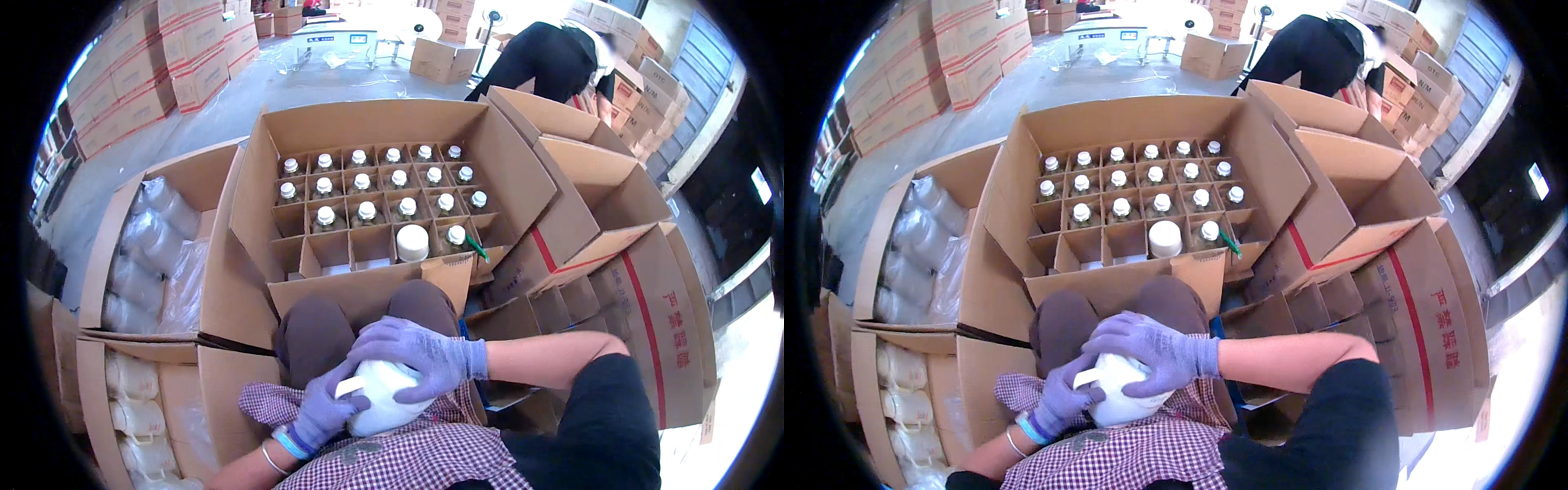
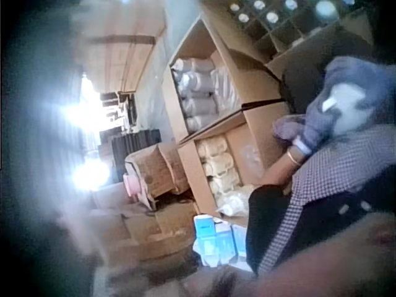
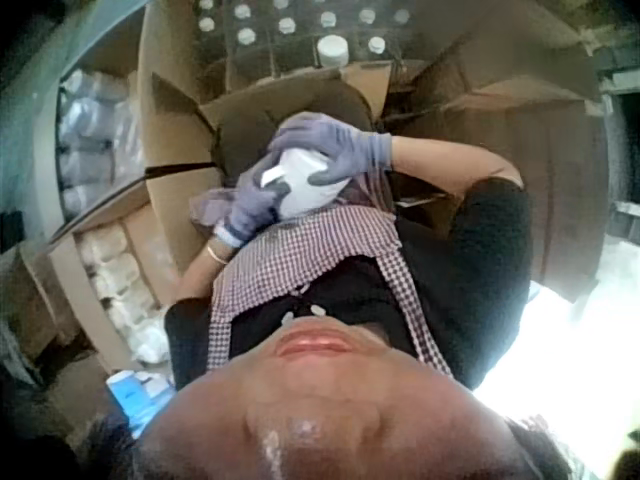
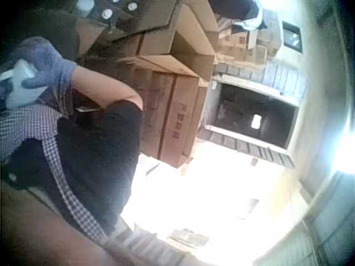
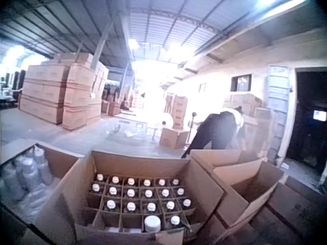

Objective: The person assembles white electric kettles by hand in a warehouse setting. They pick up a kettle body, insert a black circular filter component, and screw on a white lid. The person then places the assembled unit into a plastic bag and sets it into a cardboard box. This process is repeated for multiple units.

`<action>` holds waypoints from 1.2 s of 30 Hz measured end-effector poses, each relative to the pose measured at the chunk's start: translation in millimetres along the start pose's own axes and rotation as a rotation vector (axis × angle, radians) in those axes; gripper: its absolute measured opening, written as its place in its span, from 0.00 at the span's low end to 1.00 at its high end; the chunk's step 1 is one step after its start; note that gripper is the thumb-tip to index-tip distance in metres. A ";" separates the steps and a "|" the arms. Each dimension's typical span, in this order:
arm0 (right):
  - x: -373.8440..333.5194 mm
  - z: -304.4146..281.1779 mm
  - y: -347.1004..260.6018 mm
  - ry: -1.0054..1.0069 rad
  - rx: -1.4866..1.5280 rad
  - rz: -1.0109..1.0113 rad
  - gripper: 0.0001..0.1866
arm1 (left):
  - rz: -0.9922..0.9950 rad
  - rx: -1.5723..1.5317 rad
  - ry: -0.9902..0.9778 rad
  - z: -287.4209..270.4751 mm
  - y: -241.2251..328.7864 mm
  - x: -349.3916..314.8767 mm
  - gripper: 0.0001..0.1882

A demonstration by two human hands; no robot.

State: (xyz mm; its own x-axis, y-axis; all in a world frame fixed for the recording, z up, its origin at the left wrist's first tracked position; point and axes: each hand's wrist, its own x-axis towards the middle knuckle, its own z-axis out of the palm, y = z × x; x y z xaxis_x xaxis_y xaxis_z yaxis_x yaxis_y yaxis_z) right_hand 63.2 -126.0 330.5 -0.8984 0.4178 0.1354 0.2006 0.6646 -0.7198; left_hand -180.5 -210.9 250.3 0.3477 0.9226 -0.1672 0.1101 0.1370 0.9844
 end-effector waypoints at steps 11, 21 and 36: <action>27.8 -60.5 243.7 0.209 -0.909 1.038 0.37 | -0.084 -0.789 0.332 -38.8 40.3 10.0 0.25; 10.5 -99.3 185.0 0.577 -0.620 0.799 0.43 | 0.471 -1.584 0.144 -84.7 35.1 52.0 0.24; 23.5 28.1 48.2 0.729 1.004 0.211 0.34 | 0.531 -0.812 0.267 -28.8 51.1 50.8 0.28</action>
State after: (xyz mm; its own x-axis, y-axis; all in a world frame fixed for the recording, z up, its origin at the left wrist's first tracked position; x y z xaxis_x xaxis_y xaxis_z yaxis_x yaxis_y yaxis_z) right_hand 40.7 -101.6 279.8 -0.3964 0.9156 0.0681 -0.3590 -0.0863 -0.9293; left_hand -184.1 -146.7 293.8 -0.0638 0.9725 0.2238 -0.7015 -0.2032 0.6831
